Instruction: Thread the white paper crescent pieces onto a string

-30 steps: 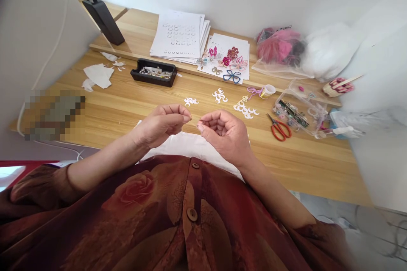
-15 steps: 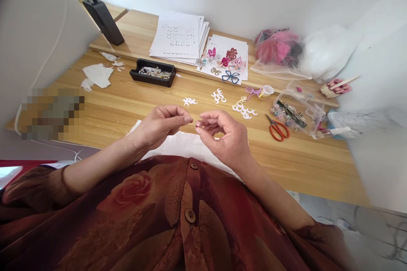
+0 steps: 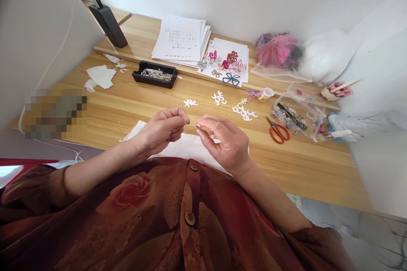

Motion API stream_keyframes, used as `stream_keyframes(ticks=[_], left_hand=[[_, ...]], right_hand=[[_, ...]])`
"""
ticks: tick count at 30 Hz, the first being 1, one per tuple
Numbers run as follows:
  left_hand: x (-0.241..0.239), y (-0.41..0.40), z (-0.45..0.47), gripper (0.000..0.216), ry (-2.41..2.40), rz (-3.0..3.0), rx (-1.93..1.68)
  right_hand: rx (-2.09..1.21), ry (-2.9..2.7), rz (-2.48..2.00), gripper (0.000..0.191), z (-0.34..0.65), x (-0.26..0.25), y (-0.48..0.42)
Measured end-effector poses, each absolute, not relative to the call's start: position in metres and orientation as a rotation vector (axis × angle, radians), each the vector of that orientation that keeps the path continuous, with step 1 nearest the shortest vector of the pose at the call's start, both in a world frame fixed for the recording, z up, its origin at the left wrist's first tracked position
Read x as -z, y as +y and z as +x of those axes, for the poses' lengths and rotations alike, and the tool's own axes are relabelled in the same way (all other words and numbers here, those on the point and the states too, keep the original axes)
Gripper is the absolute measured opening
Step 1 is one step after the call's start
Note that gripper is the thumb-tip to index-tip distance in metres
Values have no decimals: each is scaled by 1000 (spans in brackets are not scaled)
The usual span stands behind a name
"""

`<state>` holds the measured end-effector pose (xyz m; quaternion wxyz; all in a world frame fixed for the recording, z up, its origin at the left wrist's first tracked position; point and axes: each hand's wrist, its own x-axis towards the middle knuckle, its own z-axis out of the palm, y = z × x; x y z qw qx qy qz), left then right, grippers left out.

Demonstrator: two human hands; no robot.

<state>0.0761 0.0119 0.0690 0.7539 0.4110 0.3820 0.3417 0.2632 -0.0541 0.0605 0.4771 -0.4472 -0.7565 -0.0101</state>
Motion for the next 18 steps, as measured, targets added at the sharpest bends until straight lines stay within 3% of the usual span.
stream_keyframes(ticks=[4, 12, 18], left_hand=[[-70, 7, 76, 29, 816, 889, -740], [-67, -1, 76, 36, 757, 968, -840], [-63, -3, 75, 38, 853, 1141, -811]], right_hand=[[65, -1788, -1170, 24, 263, -57, -56], [-325, -1528, -1288, 21, 256, -50, -61], [-258, -1522, -1241, 18, 256, -48, -65]])
